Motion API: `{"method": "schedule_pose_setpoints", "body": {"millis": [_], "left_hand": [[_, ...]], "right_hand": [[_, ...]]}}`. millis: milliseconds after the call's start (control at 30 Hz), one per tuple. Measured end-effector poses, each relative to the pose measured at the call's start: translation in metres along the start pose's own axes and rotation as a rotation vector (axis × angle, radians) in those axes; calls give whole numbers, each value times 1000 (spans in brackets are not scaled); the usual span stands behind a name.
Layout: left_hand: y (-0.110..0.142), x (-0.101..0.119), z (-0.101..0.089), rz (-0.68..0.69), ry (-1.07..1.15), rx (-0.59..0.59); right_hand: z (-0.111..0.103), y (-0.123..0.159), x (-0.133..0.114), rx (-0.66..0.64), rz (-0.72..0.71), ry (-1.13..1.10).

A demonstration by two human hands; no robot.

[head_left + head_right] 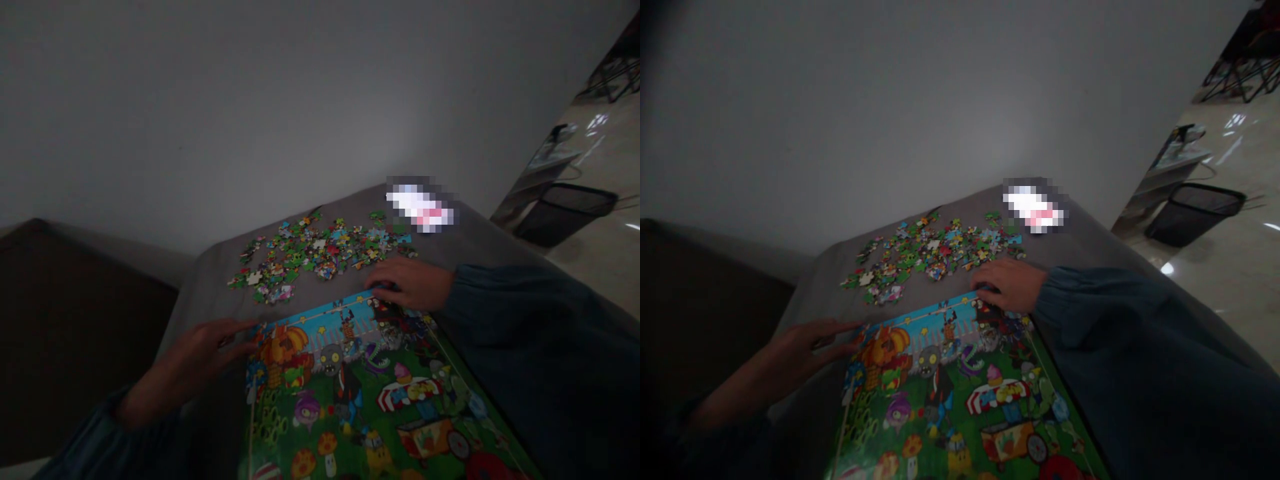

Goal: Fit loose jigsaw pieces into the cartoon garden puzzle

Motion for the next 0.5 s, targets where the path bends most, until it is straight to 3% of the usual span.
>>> {"method": "schedule_pose_setpoints", "body": {"millis": [500], "left_hand": [[6,3,12,121,-119,71]], "right_hand": [[2,2,3,-14,8,7]]}}
Point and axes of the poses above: each hand's wrist, its own y-axis away from the middle knuckle, its own z-axis out of the palm, x = y × z, the point moved 3 cm from there along -y, towards the middle knuckle, and after that the axes turned 3 degrees about y, right-handed, at the moved point
